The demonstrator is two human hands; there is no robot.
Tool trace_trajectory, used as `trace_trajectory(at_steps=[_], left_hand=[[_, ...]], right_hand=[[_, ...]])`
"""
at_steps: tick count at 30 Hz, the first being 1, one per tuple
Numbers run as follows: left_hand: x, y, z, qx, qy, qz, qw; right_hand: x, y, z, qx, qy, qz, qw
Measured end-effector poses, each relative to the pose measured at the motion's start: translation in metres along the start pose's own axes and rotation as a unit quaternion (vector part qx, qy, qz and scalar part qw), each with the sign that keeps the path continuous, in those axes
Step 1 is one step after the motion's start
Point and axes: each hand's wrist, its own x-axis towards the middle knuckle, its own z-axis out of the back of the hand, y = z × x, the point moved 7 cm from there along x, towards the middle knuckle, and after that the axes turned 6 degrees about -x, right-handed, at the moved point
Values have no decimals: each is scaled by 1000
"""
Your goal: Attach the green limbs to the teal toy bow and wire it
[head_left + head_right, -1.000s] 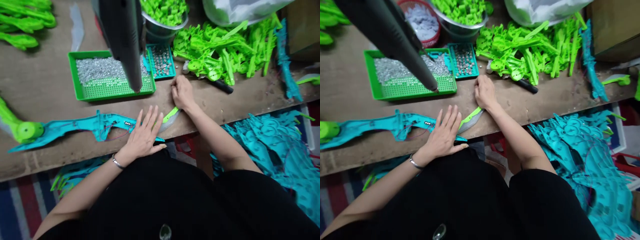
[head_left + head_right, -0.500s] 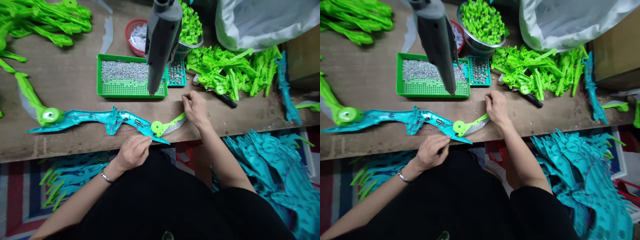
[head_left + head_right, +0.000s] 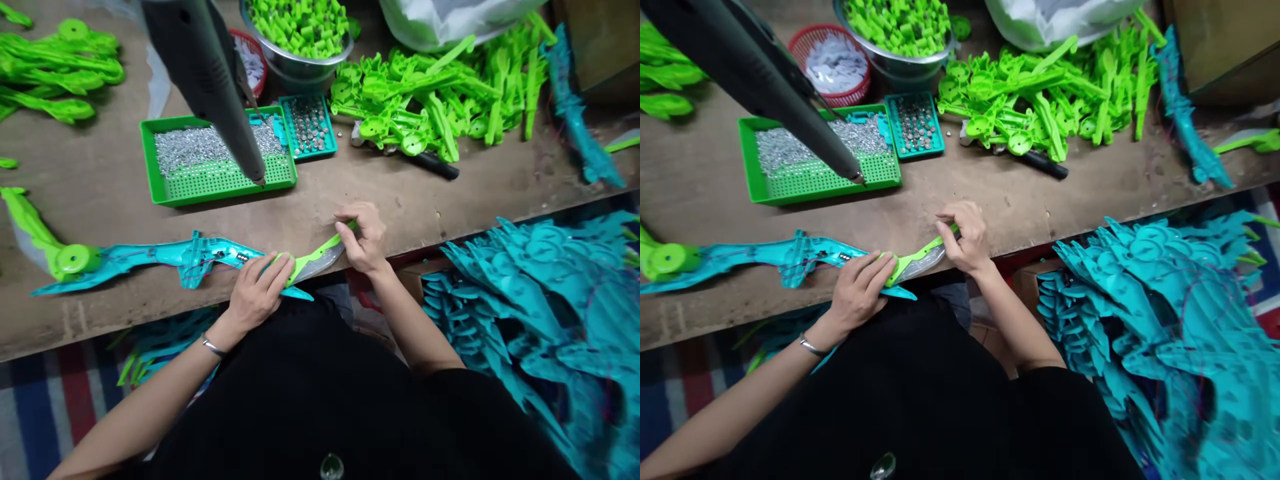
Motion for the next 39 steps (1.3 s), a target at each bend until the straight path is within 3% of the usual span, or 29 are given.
trace_trajectory(at_steps=[5,15,31,36,39], left_hand=[[3,-4,12,-40,-33,-18,998],[49,18,55,-43,-38,-22,998],[75,42,69,-37,-18,65,997],[71,42,60,-41,-26,47,998],[59,39,45,-35,-42,3,999]], right_hand=[[-9,-7,20,11,-104,-25,994],[-17,-16,34,-12,-230,-58,971],[-18,-25,32,7,-219,-119,969],[-18,-26,32,11,-214,-117,970],[-17,-26,32,20,-222,-119,968]])
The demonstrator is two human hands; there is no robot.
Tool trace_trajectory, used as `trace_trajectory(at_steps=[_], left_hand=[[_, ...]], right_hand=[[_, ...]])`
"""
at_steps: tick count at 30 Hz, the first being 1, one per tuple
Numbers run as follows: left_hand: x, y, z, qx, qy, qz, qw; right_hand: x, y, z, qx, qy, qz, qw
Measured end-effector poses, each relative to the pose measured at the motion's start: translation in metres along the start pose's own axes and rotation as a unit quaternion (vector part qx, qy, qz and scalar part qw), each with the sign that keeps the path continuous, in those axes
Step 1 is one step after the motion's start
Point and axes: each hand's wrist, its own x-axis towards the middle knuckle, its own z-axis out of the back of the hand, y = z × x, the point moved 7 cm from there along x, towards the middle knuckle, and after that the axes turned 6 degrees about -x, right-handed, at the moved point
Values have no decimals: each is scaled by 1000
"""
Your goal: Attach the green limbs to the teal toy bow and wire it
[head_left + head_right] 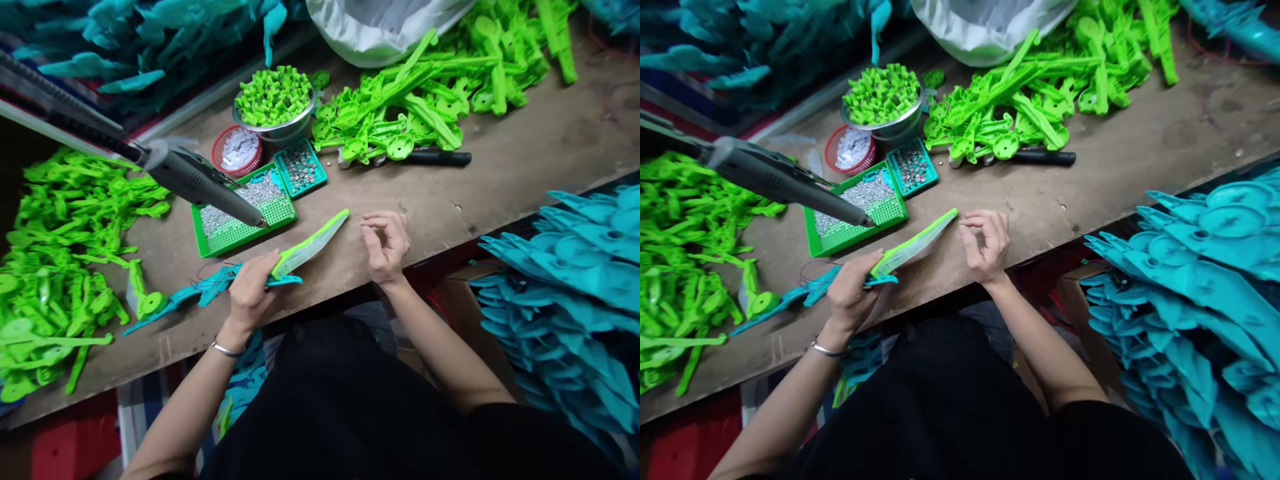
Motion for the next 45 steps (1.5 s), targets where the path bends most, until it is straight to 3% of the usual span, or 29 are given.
trace_trajectory(at_steps=[3,6,9,12,15,19,22,25,28,33,40,43,45], left_hand=[[-15,-2,-20,31,21,-46,998],[-25,-2,-33,54,62,-50,995],[-30,-5,-37,53,97,-43,993],[-33,-10,-35,79,95,-16,992],[-36,-14,-35,102,62,31,992],[-37,-14,-35,103,-7,105,989],[-37,-12,-35,78,-23,122,989],[-38,-10,-33,53,-39,120,991],[-39,-9,-30,39,-59,120,990],[-40,-7,-28,19,-57,128,990],[-43,-4,-36,14,-33,145,989],[-43,-8,-21,-3,-74,136,988],[-39,-10,0,-31,-98,94,990]], right_hand=[[1,-1,-2,-10,-1,-4,1000],[1,-1,-5,-38,15,9,999],[2,3,-10,-56,34,36,997],[9,16,-20,-53,54,49,996],[22,42,-51,11,113,33,993],[37,89,-121,108,244,40,963],[45,107,-164,117,296,37,947],[56,111,-183,135,326,16,936],[73,113,-184,157,346,-2,925],[99,107,-181,142,285,-7,948],[88,85,-188,148,178,-23,973],[88,82,-183,140,160,-32,977],[91,82,-177,129,163,-35,978]])
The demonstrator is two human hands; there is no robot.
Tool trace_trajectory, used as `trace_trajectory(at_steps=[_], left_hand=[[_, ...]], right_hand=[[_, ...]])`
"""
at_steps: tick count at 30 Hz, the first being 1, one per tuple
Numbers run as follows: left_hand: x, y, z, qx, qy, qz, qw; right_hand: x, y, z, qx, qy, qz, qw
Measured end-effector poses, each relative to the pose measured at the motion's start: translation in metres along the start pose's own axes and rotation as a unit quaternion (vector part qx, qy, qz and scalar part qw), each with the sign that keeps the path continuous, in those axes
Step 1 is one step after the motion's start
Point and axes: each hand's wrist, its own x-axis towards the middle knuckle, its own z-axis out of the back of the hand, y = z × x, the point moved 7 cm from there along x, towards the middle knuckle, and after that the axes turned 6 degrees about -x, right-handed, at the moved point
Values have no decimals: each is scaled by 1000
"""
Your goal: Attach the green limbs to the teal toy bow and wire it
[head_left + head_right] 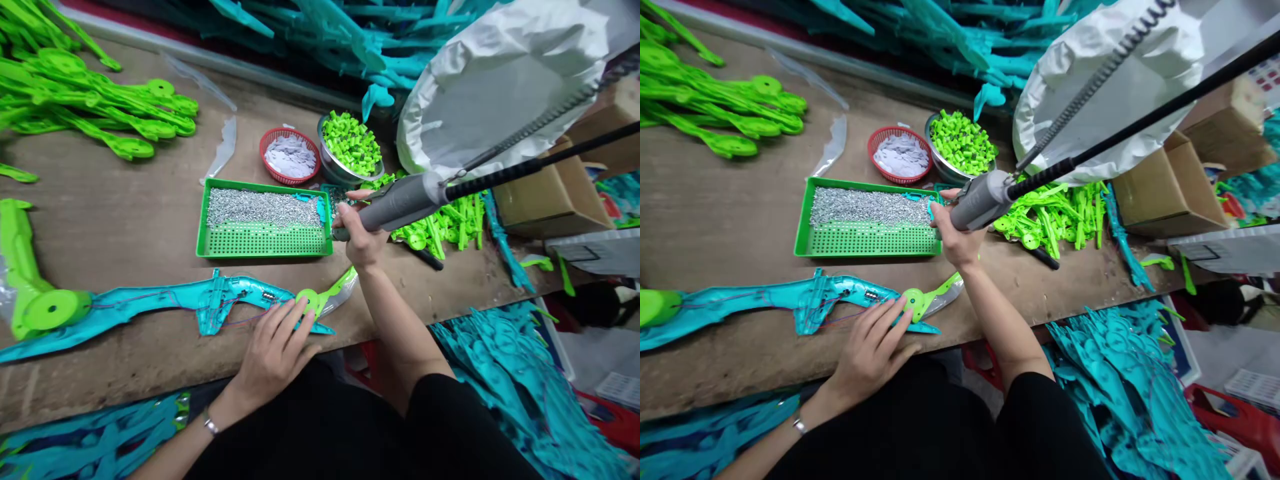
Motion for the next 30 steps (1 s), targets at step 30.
trace_trajectory(at_steps=[30], left_hand=[[122,134,-35,149,305,-79,937]], right_hand=[[11,-3,3,109,26,-8,994]])
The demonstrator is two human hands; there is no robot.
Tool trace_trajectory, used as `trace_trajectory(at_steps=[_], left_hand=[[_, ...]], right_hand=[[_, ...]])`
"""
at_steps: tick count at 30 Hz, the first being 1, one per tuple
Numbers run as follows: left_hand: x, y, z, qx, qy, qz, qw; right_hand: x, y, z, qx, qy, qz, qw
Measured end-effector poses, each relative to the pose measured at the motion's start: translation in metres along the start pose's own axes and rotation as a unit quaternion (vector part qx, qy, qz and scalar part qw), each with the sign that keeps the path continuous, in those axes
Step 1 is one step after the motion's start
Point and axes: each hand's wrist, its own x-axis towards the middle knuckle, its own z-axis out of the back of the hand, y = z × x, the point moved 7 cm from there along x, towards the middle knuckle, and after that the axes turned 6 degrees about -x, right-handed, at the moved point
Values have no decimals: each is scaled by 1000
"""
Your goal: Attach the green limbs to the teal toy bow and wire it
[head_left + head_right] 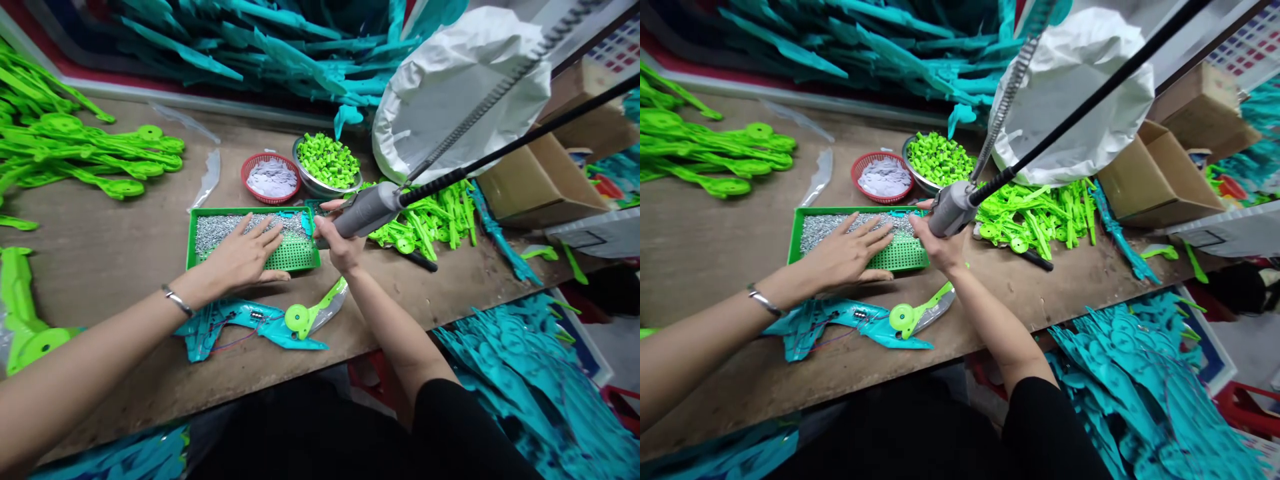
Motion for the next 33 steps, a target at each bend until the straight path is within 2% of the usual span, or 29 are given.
trace_trajectory(at_steps=[4,9,14,18,27,33], left_hand=[[-34,-17,20,25,-64,49,996],[-83,-68,41,-6,-131,53,990],[-110,-104,39,-104,-189,78,973],[-114,-118,27,-114,-231,96,961],[-100,-145,10,-14,-268,126,955],[-89,-152,-7,-37,-212,112,970]], right_hand=[[0,-16,-9,-10,19,-27,999],[0,-23,-11,-9,22,-37,999],[1,-25,-11,-5,22,-47,999],[2,-26,-12,1,25,-58,998],[6,-26,-18,-13,43,-32,998],[-5,3,-6,-8,23,4,1000]])
